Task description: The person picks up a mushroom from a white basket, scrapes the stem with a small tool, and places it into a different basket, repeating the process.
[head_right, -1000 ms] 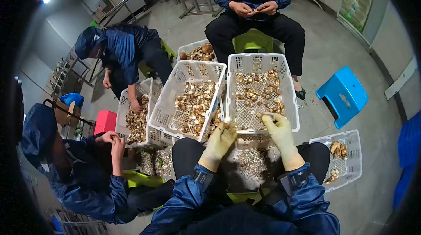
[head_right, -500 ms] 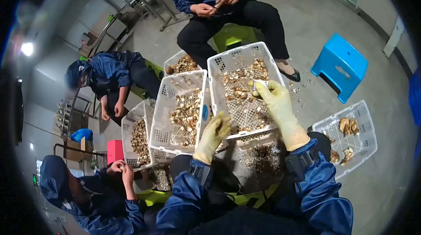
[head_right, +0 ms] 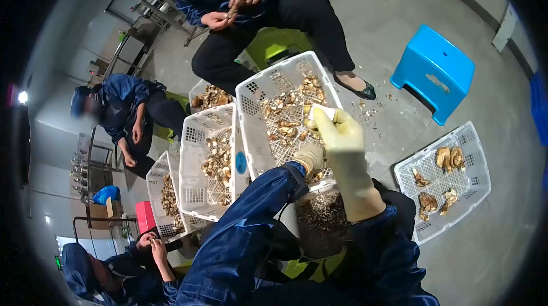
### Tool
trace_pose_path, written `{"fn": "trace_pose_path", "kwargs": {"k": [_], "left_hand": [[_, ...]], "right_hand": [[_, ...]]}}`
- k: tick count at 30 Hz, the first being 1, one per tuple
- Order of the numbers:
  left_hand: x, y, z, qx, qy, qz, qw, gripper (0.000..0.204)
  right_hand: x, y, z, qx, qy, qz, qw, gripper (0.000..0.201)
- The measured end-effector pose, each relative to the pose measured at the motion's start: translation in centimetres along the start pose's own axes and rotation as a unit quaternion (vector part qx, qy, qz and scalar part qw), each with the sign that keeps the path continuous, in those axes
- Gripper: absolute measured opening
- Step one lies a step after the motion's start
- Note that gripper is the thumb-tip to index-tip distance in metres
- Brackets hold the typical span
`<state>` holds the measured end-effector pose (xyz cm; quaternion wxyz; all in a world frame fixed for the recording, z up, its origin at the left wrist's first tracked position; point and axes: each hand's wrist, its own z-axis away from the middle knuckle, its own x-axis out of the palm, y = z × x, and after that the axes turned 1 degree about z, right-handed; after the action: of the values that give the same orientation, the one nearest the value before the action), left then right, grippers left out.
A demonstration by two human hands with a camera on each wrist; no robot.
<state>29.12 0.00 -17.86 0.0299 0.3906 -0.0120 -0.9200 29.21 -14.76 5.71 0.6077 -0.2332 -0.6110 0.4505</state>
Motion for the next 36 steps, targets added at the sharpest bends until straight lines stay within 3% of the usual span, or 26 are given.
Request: {"fn": "trace_pose_path", "kwargs": {"k": [1,2,5,6,7,9,10,11,15,16,21,23,26,28,29,31,32,34,36], "left_hand": [[-1.0,0.7,0.8,0.015,-0.015,-0.019,1.000,0.040],[-1.9,1.5,1.8,-0.016,-0.044,0.021,0.999,0.052],[7.9,-1.9,-7.6,0.046,0.050,0.034,0.997,0.047],[0.7,0.4,-0.6,-0.007,0.003,0.029,1.000,0.043],[1.9,-0.8,-2.3,0.023,-0.011,0.029,0.999,0.040],[2.5,-2.6,-1.8,0.085,0.087,0.181,0.976,0.042],[0.1,-2.9,0.4,0.114,0.041,0.251,0.960,0.038],[-1.1,-2.9,2.7,0.131,-0.041,0.492,0.860,0.033],[-3.7,-4.5,10.3,0.196,-0.058,0.773,0.601,0.041],[-4.6,-4.8,12.5,0.209,-0.051,0.777,0.591,0.047],[-1.4,-6.7,17.9,0.225,-0.011,0.878,0.422,0.056],[-1.0,-6.7,20.1,0.209,0.018,0.895,0.394,0.053],[0.8,-8.2,21.3,0.194,0.062,0.926,0.318,0.054],[2.0,-9.7,21.6,0.211,0.246,0.868,0.376,0.043],[3.3,-11.6,20.9,0.242,0.234,0.921,0.198,0.043],[3.0,-12.4,22.2,0.156,0.317,0.936,0.006,0.034],[3.1,-12.7,22.4,0.159,0.255,0.953,-0.025,0.033],[2.7,-12.2,20.2,0.106,0.232,0.949,0.186,0.034],[-0.8,-9.3,18.9,0.044,0.169,0.904,0.391,0.041]], "right_hand": [[0.1,-0.5,-0.1,0.013,-0.003,0.008,1.000,0.021],[0.1,-0.7,-0.2,0.024,0.005,-0.002,1.000,0.021],[-0.4,-0.8,-0.6,0.033,0.016,-0.018,0.999,0.022],[-0.5,-0.8,-0.6,0.032,0.016,-0.021,0.999,0.022],[-0.7,-0.9,-0.7,0.034,0.018,-0.025,0.999,0.022],[-0.8,-1.3,-0.9,0.034,0.022,-0.034,0.999,0.022],[-1.0,-1.4,-1.0,0.029,0.027,-0.021,0.999,0.023],[-1.2,-1.5,-1.1,0.027,0.021,-0.028,0.999,0.024],[-1.5,-1.5,-1.1,0.012,0.009,-0.031,0.999,0.030],[-1.6,-1.2,-1.2,0.009,0.004,-0.029,1.000,0.031],[-1.6,-0.5,-1.2,0.019,0.005,-0.031,0.999,0.025],[-1.9,-0.3,-1.2,0.031,-0.003,0.001,1.000,0.025],[-1.5,-0.1,-1.0,0.024,0.016,0.008,1.000,0.026],[-1.0,-0.4,-0.7,0.019,0.017,0.002,1.000,0.026],[-1.2,-0.6,-0.6,0.014,0.021,0.002,1.000,0.025],[-1.1,-0.9,-0.6,0.003,0.031,-0.007,0.999,0.025],[-1.3,-1.0,-0.6,0.006,0.028,-0.009,1.000,0.025],[-1.4,-1.1,-0.8,0.010,0.019,-0.015,1.000,0.025],[-1.2,-1.2,-0.8,0.011,0.009,-0.025,1.000,0.025]]}}
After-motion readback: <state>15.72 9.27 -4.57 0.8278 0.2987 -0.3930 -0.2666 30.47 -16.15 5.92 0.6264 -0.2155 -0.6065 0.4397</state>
